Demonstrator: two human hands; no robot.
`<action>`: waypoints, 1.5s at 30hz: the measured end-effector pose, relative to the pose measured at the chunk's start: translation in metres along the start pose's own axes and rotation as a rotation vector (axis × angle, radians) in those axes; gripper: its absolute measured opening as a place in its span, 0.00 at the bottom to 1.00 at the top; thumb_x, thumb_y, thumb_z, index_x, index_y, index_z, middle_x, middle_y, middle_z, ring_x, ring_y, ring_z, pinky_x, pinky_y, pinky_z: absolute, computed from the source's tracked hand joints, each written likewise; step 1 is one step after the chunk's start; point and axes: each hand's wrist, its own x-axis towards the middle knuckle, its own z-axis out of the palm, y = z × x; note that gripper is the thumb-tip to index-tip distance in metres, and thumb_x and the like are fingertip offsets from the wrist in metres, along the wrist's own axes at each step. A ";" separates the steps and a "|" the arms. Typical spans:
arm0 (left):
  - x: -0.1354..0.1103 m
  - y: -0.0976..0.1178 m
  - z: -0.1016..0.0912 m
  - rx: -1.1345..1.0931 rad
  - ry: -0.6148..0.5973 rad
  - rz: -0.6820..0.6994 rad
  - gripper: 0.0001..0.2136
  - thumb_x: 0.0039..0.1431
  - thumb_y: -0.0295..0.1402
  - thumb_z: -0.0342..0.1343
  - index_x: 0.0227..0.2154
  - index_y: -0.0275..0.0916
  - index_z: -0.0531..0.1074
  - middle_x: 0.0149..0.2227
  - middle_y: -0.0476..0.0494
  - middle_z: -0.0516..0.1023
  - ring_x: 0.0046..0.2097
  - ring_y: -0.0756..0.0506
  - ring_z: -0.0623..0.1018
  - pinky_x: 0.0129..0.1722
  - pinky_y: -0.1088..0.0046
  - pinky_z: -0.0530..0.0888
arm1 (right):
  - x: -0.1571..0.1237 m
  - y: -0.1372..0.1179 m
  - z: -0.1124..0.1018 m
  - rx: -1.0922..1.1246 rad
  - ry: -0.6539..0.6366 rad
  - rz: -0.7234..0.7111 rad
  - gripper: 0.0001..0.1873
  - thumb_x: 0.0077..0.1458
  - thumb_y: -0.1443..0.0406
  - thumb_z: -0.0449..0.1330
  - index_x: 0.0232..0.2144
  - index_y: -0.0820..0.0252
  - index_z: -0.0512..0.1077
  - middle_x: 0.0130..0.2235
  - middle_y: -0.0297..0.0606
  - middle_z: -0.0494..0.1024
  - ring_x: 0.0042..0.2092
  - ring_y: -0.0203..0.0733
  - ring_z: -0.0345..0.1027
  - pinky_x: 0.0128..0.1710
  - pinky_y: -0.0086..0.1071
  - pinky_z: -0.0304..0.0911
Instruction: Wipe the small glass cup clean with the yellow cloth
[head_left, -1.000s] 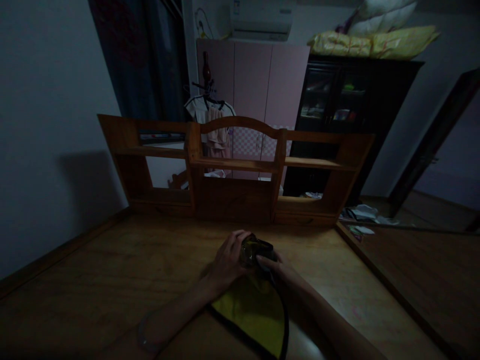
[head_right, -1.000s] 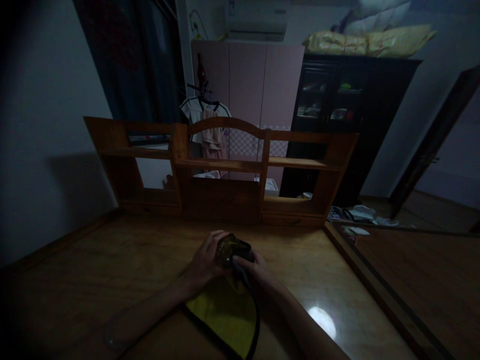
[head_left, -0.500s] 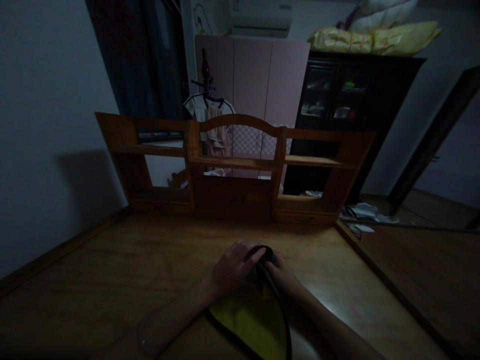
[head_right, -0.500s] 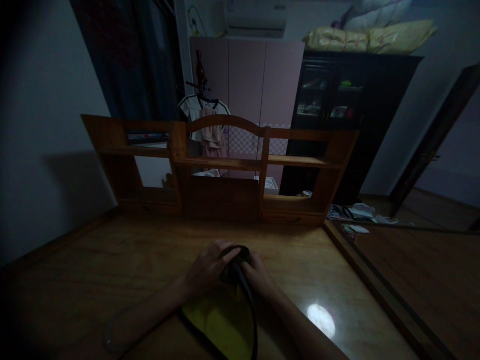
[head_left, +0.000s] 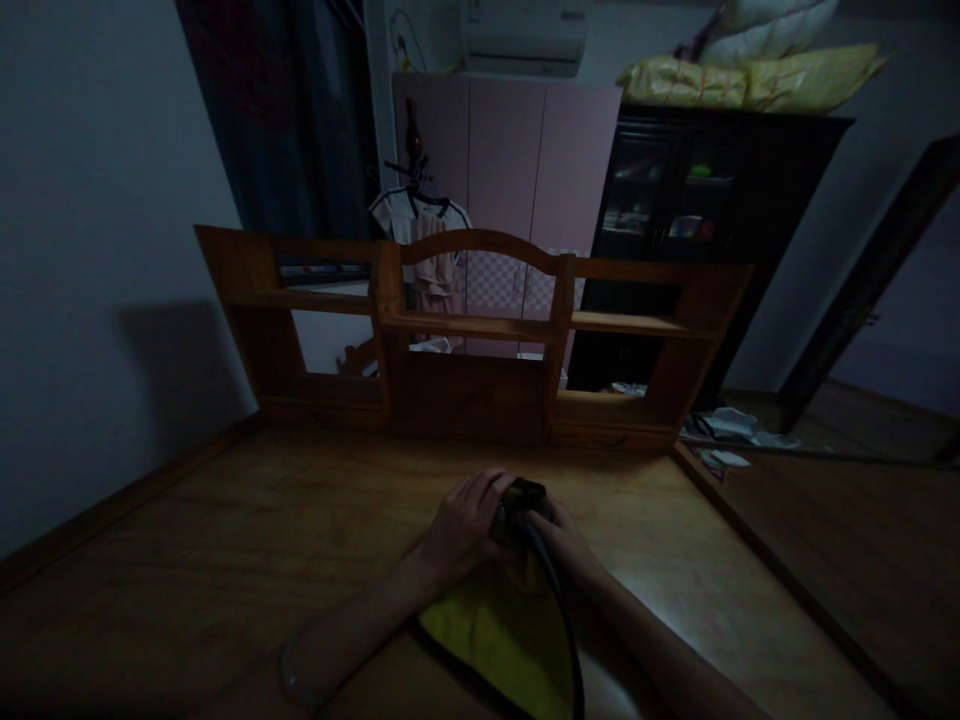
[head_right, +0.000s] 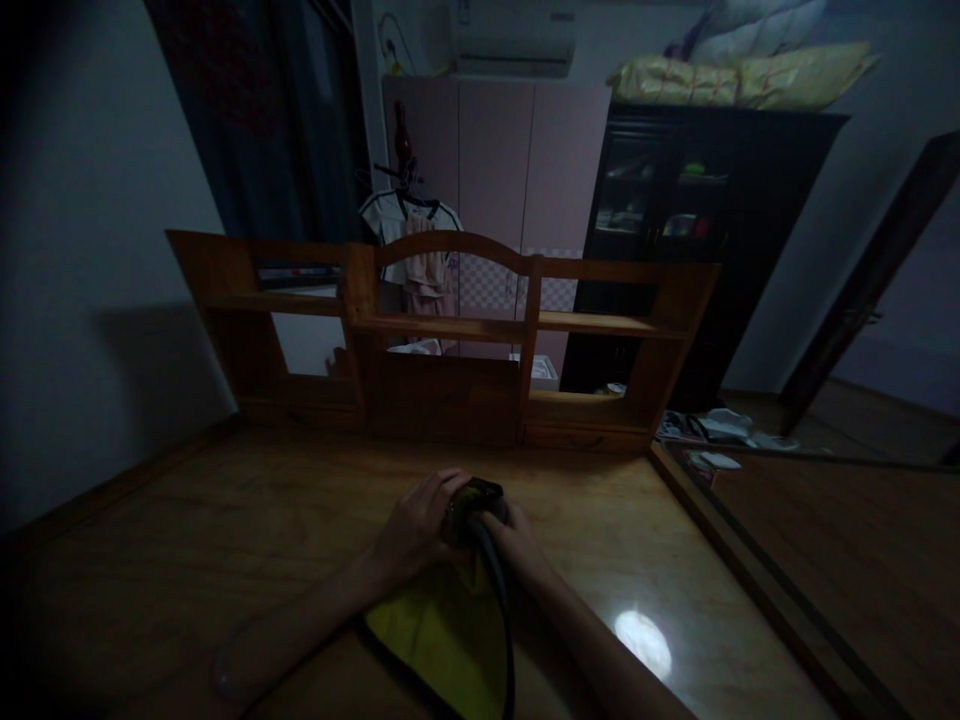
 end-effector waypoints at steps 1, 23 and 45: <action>0.000 -0.001 0.000 -0.024 0.034 -0.034 0.41 0.46 0.47 0.67 0.59 0.40 0.55 0.55 0.36 0.67 0.56 0.37 0.69 0.56 0.56 0.69 | 0.000 -0.002 0.002 0.081 -0.012 0.028 0.19 0.45 0.60 0.65 0.41 0.58 0.74 0.41 0.38 0.79 0.43 0.49 0.72 0.48 0.42 0.66; -0.005 0.000 0.002 0.146 0.045 0.099 0.40 0.51 0.53 0.60 0.61 0.36 0.55 0.55 0.31 0.67 0.56 0.34 0.69 0.56 0.53 0.67 | -0.006 -0.023 0.002 0.059 -0.070 -0.089 0.25 0.42 0.62 0.70 0.45 0.54 0.70 0.45 0.36 0.78 0.49 0.48 0.70 0.50 0.39 0.64; -0.003 -0.004 0.001 0.135 0.173 -0.075 0.39 0.51 0.48 0.63 0.61 0.39 0.55 0.55 0.33 0.67 0.56 0.36 0.69 0.55 0.59 0.69 | -0.009 -0.036 -0.012 0.107 -0.281 0.068 0.31 0.45 0.63 0.69 0.53 0.51 0.69 0.52 0.41 0.76 0.53 0.50 0.68 0.51 0.42 0.62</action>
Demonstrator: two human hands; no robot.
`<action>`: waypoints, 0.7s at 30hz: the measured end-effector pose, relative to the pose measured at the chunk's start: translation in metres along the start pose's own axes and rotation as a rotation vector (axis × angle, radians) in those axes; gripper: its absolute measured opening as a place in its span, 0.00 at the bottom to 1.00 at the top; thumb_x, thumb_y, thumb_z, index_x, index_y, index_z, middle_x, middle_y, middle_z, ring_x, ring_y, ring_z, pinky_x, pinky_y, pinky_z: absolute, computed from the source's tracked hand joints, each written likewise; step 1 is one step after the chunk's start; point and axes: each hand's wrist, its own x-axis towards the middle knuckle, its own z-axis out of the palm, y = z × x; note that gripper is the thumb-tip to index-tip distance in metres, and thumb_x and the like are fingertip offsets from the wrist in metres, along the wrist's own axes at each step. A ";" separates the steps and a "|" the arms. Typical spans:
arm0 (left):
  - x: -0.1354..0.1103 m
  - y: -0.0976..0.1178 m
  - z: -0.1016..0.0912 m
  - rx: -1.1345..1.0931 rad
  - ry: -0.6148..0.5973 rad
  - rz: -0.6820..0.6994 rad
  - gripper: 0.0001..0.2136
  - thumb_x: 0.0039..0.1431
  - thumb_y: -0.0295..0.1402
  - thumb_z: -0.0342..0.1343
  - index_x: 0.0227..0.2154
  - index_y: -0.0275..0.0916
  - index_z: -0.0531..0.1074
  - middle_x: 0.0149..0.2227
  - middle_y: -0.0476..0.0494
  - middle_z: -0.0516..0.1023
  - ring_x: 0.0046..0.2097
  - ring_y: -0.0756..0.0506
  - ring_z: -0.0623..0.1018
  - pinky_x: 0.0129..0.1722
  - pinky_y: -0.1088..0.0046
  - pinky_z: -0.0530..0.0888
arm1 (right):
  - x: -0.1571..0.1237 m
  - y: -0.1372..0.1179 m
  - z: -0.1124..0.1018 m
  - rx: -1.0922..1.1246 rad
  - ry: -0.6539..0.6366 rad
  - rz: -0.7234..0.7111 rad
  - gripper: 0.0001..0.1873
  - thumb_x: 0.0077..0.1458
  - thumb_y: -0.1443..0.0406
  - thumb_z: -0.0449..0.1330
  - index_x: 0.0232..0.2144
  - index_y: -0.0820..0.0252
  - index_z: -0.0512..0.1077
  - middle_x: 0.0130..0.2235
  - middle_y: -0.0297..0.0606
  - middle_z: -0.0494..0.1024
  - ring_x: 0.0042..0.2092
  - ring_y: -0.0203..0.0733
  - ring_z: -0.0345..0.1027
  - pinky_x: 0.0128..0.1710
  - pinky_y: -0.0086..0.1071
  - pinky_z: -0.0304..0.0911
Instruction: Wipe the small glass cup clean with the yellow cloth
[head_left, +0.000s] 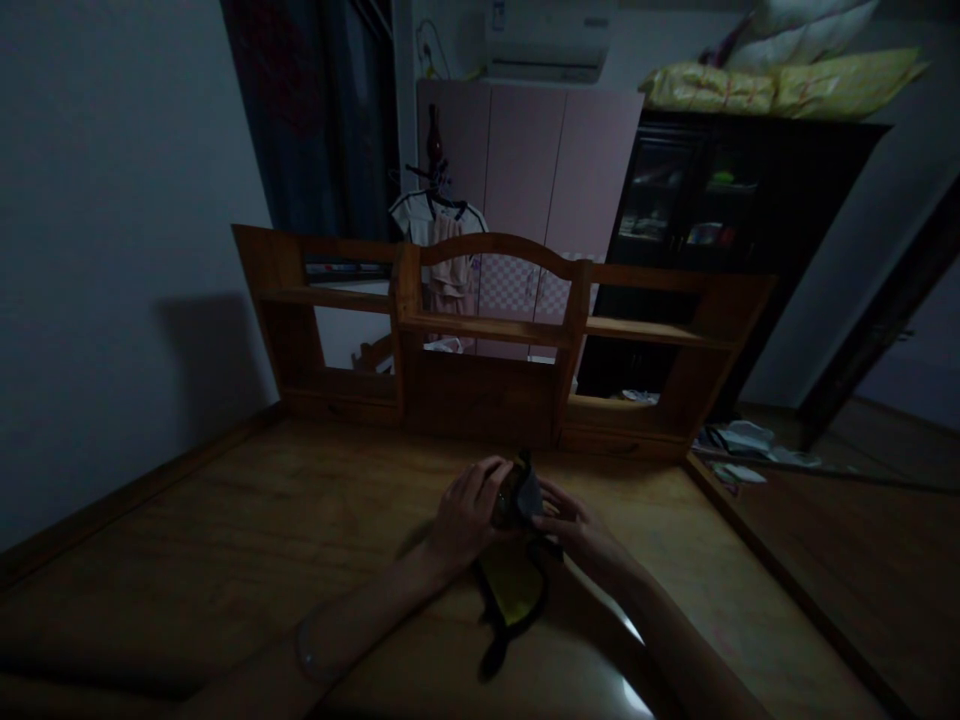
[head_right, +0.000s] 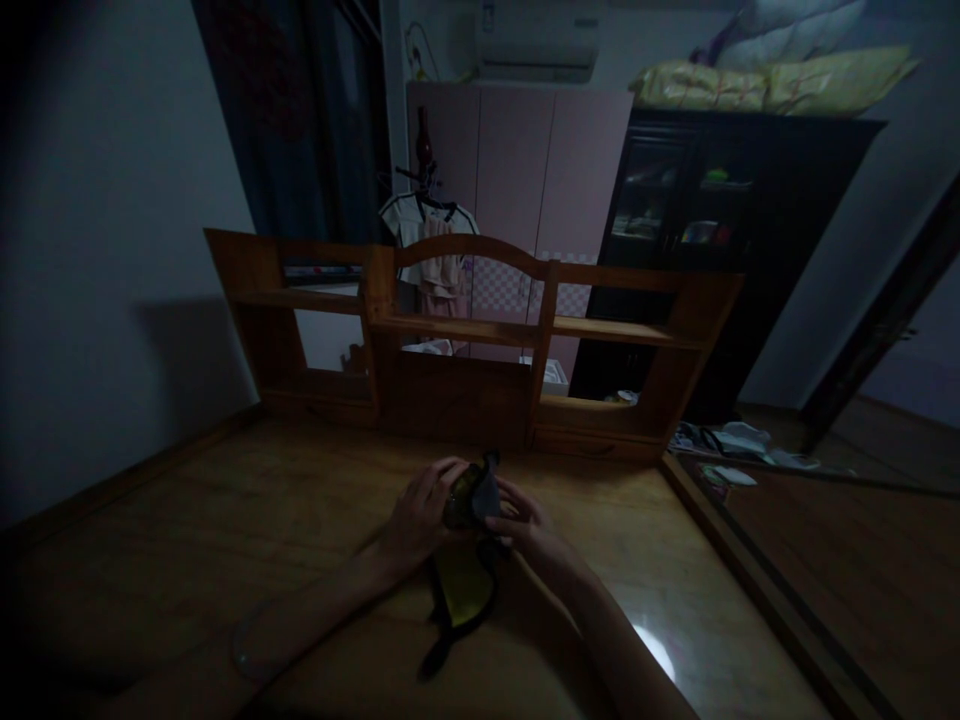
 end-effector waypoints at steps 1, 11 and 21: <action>0.000 0.000 0.000 0.002 -0.003 0.005 0.38 0.51 0.48 0.63 0.61 0.39 0.55 0.56 0.33 0.67 0.56 0.36 0.70 0.55 0.59 0.69 | 0.001 0.002 0.000 -0.004 0.008 -0.003 0.31 0.46 0.63 0.69 0.54 0.51 0.69 0.52 0.41 0.76 0.53 0.49 0.68 0.51 0.42 0.62; -0.003 0.001 -0.003 0.094 -0.095 0.253 0.34 0.58 0.50 0.56 0.61 0.34 0.57 0.56 0.30 0.66 0.57 0.35 0.68 0.57 0.54 0.67 | 0.015 0.028 -0.006 -0.109 0.052 -0.088 0.27 0.46 0.60 0.69 0.50 0.55 0.71 0.50 0.41 0.78 0.50 0.50 0.71 0.47 0.40 0.67; -0.001 0.003 -0.003 0.145 -0.129 0.350 0.27 0.61 0.43 0.53 0.60 0.36 0.59 0.55 0.32 0.68 0.55 0.37 0.69 0.56 0.53 0.68 | 0.015 0.038 -0.001 -0.085 0.030 -0.190 0.24 0.51 0.65 0.64 0.52 0.55 0.69 0.52 0.40 0.77 0.53 0.52 0.70 0.53 0.45 0.65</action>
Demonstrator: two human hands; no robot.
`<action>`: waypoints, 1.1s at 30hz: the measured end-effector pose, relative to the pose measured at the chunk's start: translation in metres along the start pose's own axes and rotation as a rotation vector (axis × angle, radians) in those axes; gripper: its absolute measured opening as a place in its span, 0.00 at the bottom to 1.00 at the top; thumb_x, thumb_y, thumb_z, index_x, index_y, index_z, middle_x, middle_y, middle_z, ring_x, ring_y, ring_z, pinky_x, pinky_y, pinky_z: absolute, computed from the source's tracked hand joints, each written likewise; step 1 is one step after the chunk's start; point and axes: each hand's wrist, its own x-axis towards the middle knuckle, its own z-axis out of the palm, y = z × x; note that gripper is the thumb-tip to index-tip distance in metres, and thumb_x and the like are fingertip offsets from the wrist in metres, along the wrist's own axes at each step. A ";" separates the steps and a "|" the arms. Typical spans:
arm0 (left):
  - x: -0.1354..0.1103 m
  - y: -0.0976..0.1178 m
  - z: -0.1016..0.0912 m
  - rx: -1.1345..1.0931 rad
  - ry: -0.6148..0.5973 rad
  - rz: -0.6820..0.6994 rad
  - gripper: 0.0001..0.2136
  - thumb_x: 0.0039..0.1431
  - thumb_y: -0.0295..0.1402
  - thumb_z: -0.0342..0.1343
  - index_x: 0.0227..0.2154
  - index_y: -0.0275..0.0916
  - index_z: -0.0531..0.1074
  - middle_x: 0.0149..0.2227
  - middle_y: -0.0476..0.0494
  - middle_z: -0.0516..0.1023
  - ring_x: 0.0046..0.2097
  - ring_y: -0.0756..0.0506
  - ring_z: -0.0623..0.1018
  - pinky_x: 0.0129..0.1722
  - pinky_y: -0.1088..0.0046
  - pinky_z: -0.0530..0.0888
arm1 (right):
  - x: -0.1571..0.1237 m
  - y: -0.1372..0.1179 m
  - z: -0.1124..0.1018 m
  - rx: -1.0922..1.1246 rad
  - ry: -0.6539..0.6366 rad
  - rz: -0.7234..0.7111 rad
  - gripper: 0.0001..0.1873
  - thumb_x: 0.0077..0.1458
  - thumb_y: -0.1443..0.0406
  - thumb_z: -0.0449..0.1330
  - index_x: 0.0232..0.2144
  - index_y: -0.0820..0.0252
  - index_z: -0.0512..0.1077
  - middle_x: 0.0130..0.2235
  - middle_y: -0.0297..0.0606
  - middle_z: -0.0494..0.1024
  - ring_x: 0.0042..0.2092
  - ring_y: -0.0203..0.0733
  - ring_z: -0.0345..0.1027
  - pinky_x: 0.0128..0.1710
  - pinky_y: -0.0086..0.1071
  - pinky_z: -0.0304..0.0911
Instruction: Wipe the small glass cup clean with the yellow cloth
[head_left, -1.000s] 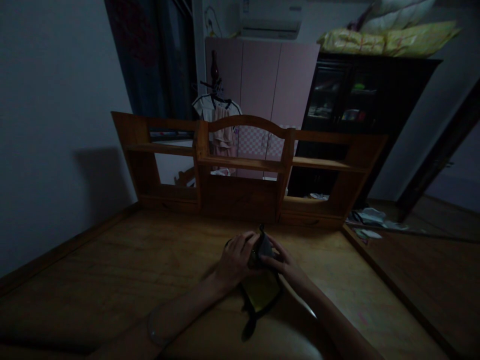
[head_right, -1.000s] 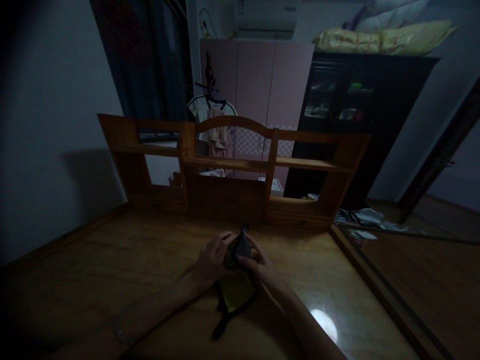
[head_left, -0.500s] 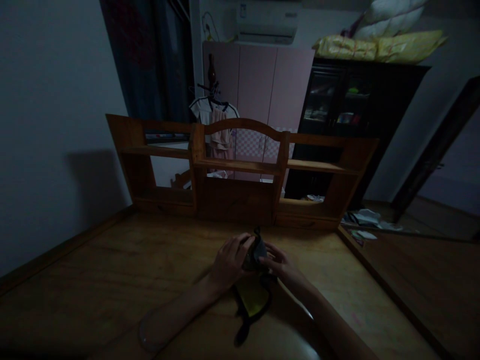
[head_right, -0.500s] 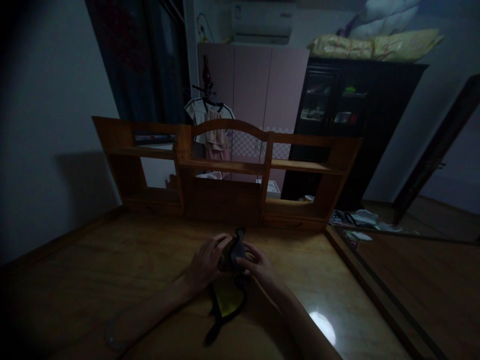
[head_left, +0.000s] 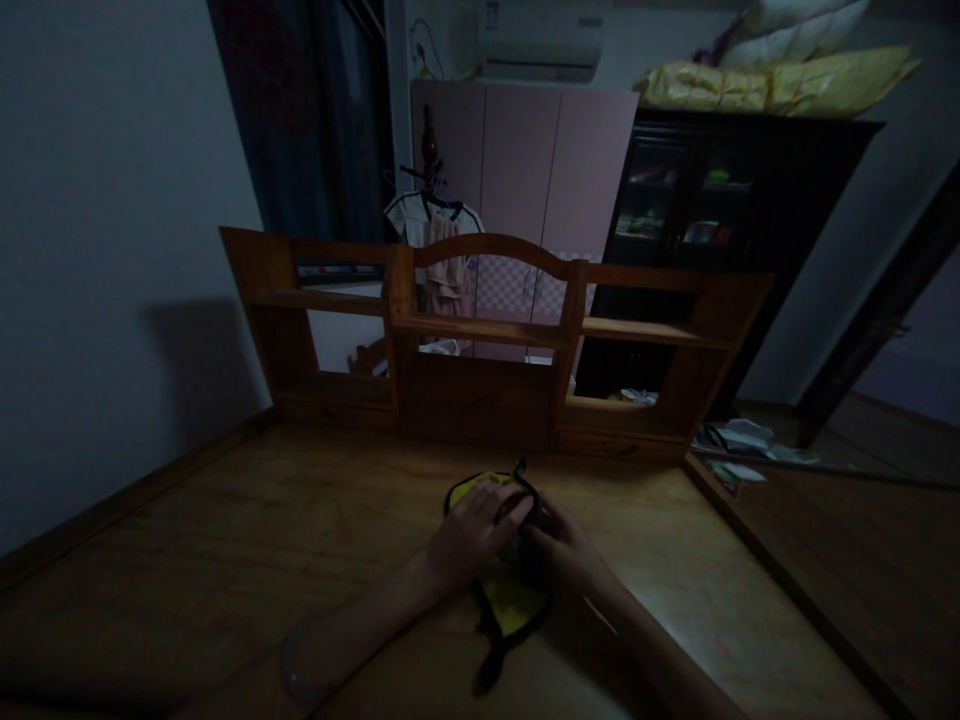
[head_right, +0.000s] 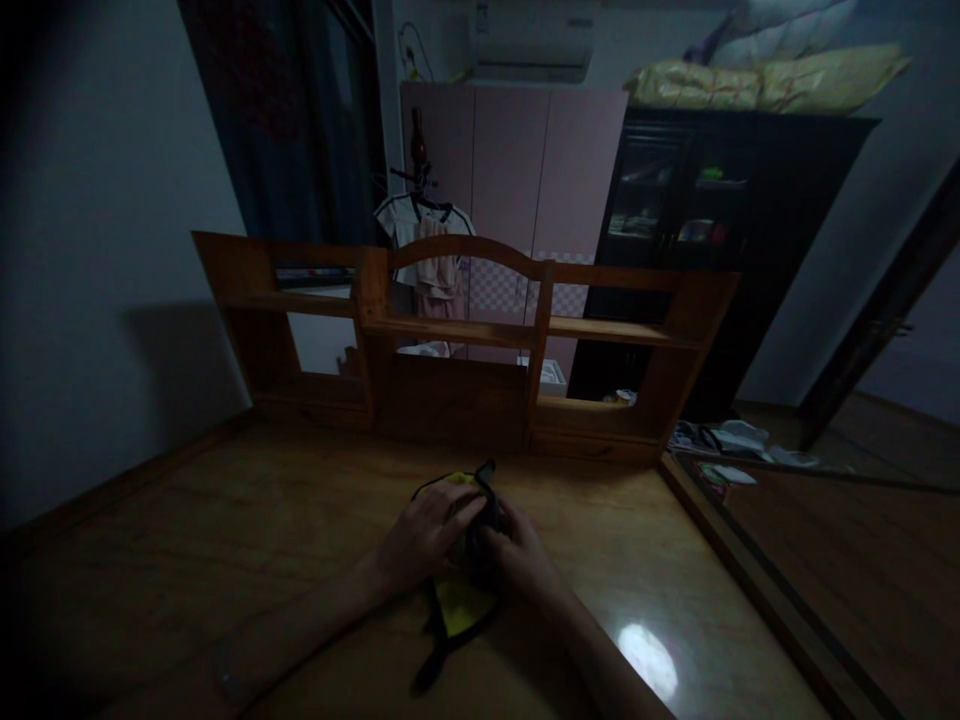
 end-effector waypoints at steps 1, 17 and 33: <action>0.000 0.000 0.000 -0.010 -0.010 0.000 0.29 0.60 0.45 0.54 0.60 0.36 0.59 0.55 0.31 0.67 0.56 0.36 0.68 0.56 0.52 0.67 | 0.000 -0.001 0.000 0.011 0.000 0.008 0.25 0.50 0.65 0.64 0.52 0.55 0.69 0.52 0.40 0.77 0.53 0.51 0.70 0.53 0.45 0.65; -0.006 -0.005 0.005 -0.081 -0.093 -0.021 0.39 0.52 0.52 0.60 0.62 0.36 0.56 0.56 0.31 0.66 0.57 0.34 0.67 0.59 0.50 0.63 | 0.001 0.005 0.004 0.030 0.148 0.234 0.23 0.39 0.67 0.65 0.43 0.60 0.74 0.41 0.42 0.80 0.42 0.50 0.73 0.42 0.40 0.68; -0.004 -0.003 0.004 -0.122 -0.155 -0.062 0.43 0.50 0.52 0.62 0.63 0.38 0.53 0.58 0.31 0.65 0.57 0.33 0.67 0.59 0.49 0.63 | 0.001 0.007 0.000 -0.031 0.122 0.175 0.25 0.40 0.70 0.62 0.46 0.59 0.74 0.45 0.42 0.80 0.48 0.53 0.72 0.52 0.45 0.64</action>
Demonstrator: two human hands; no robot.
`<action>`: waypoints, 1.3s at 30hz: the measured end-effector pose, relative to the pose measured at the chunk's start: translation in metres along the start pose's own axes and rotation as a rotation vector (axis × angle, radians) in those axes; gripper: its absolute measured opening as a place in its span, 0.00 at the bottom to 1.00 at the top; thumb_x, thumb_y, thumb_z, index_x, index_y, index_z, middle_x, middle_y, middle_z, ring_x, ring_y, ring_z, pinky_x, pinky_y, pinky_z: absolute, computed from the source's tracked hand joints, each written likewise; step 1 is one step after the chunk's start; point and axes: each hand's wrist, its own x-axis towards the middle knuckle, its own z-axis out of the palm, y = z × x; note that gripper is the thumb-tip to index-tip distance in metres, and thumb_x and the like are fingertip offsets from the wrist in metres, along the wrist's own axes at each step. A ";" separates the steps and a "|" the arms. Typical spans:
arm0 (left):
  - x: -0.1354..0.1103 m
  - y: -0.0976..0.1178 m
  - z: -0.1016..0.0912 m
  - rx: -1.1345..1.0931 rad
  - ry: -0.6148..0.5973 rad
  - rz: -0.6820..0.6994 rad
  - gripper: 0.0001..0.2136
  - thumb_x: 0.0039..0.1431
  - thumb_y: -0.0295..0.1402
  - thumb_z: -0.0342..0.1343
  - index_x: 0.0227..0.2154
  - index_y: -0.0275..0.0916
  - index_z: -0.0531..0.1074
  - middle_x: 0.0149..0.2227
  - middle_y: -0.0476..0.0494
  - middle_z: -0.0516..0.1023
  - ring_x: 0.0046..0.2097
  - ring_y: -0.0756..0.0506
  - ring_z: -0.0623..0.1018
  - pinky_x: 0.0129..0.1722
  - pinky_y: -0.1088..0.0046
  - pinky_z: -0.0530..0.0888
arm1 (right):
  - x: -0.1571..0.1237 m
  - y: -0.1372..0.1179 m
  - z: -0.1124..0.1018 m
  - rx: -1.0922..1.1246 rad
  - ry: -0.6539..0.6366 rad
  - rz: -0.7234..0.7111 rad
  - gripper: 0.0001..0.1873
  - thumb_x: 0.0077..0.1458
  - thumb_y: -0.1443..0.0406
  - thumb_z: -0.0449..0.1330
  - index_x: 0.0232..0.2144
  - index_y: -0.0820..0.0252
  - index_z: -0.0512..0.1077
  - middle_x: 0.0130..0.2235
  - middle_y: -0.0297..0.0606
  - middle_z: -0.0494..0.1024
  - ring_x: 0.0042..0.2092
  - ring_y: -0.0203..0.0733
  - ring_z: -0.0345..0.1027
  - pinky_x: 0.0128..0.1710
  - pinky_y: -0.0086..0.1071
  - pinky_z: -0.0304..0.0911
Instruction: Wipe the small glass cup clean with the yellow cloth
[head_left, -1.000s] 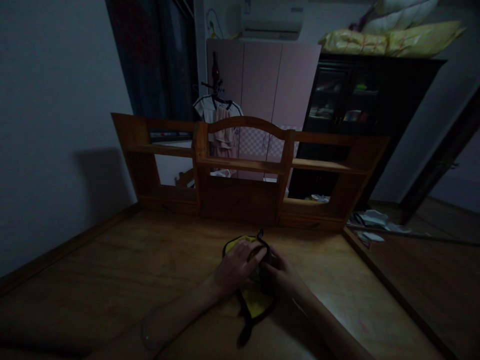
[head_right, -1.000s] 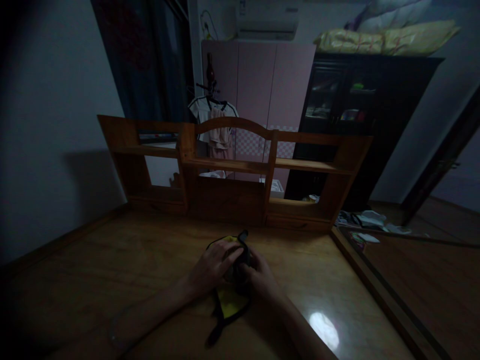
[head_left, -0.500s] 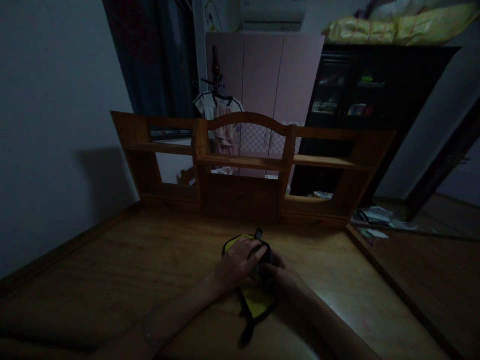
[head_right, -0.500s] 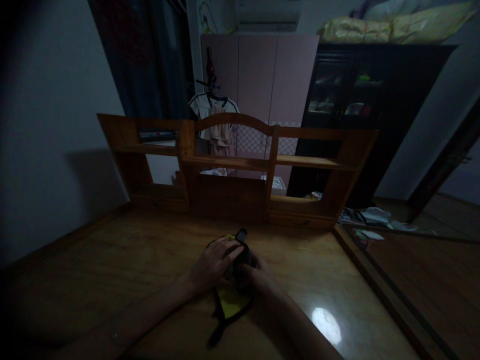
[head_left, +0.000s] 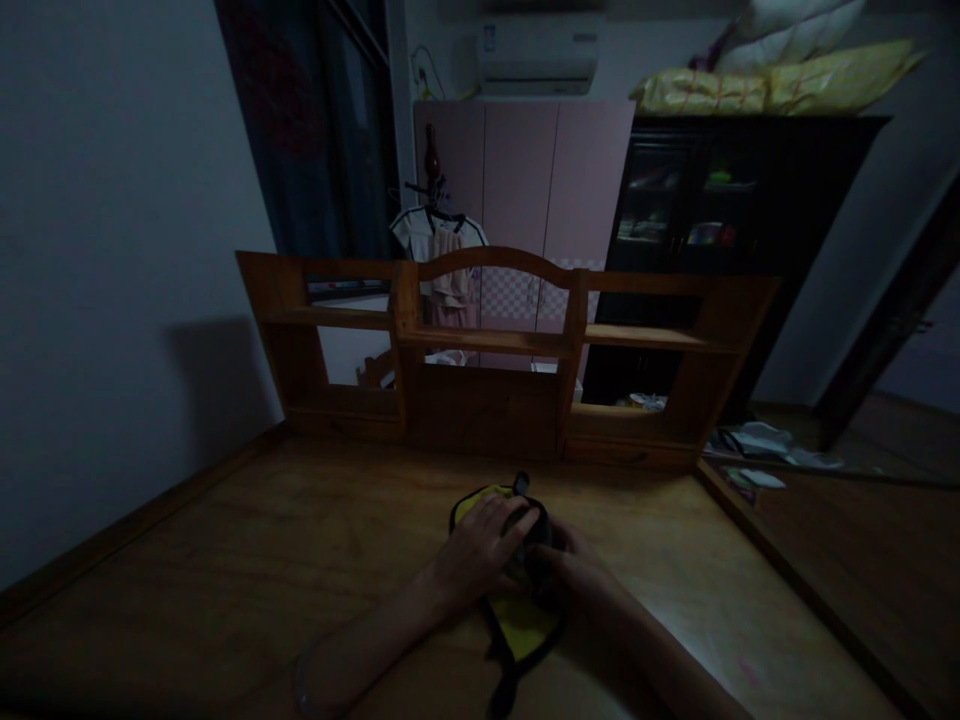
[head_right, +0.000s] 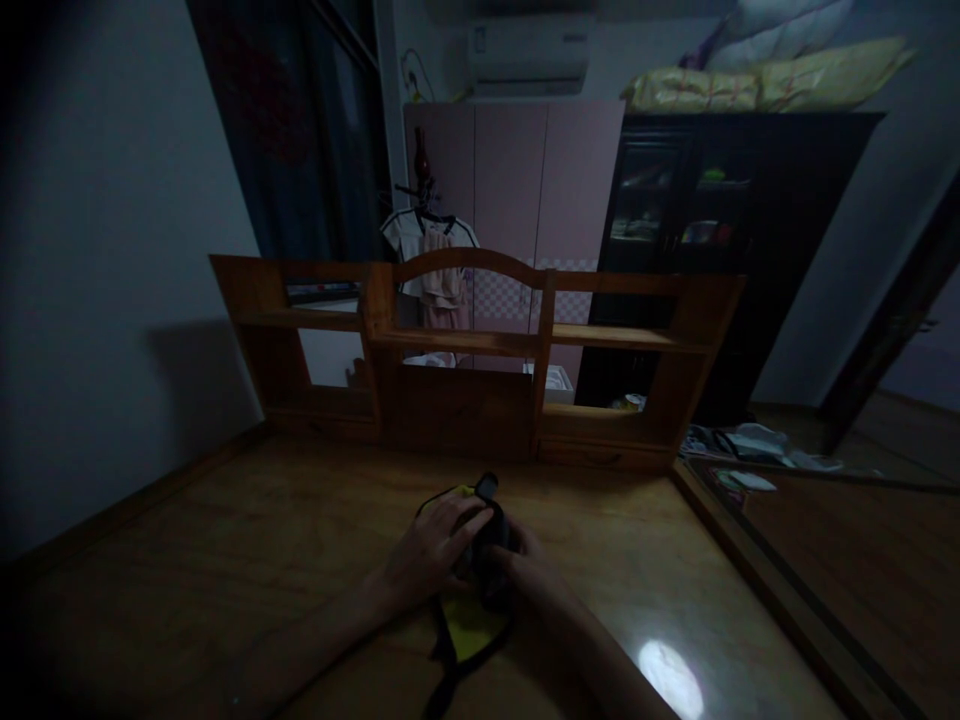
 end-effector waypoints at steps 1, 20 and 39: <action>0.000 0.001 0.000 0.001 0.001 0.001 0.42 0.50 0.52 0.62 0.63 0.38 0.53 0.58 0.31 0.65 0.57 0.33 0.67 0.59 0.49 0.63 | -0.001 -0.001 -0.001 -0.019 -0.011 -0.029 0.25 0.41 0.70 0.61 0.46 0.58 0.74 0.47 0.41 0.79 0.50 0.53 0.71 0.54 0.46 0.63; 0.001 0.005 -0.002 0.070 0.112 0.074 0.29 0.60 0.41 0.55 0.62 0.40 0.56 0.55 0.33 0.67 0.56 0.36 0.69 0.55 0.54 0.69 | -0.012 0.011 -0.002 -0.463 0.052 -0.287 0.26 0.60 0.61 0.54 0.60 0.54 0.61 0.59 0.43 0.68 0.61 0.51 0.59 0.63 0.49 0.52; 0.001 0.005 -0.005 -0.035 0.064 0.032 0.40 0.51 0.48 0.63 0.62 0.38 0.54 0.56 0.30 0.66 0.55 0.34 0.69 0.54 0.53 0.68 | -0.012 -0.010 -0.006 -0.706 0.089 -0.333 0.11 0.57 0.65 0.54 0.40 0.57 0.75 0.33 0.40 0.80 0.34 0.48 0.74 0.37 0.37 0.66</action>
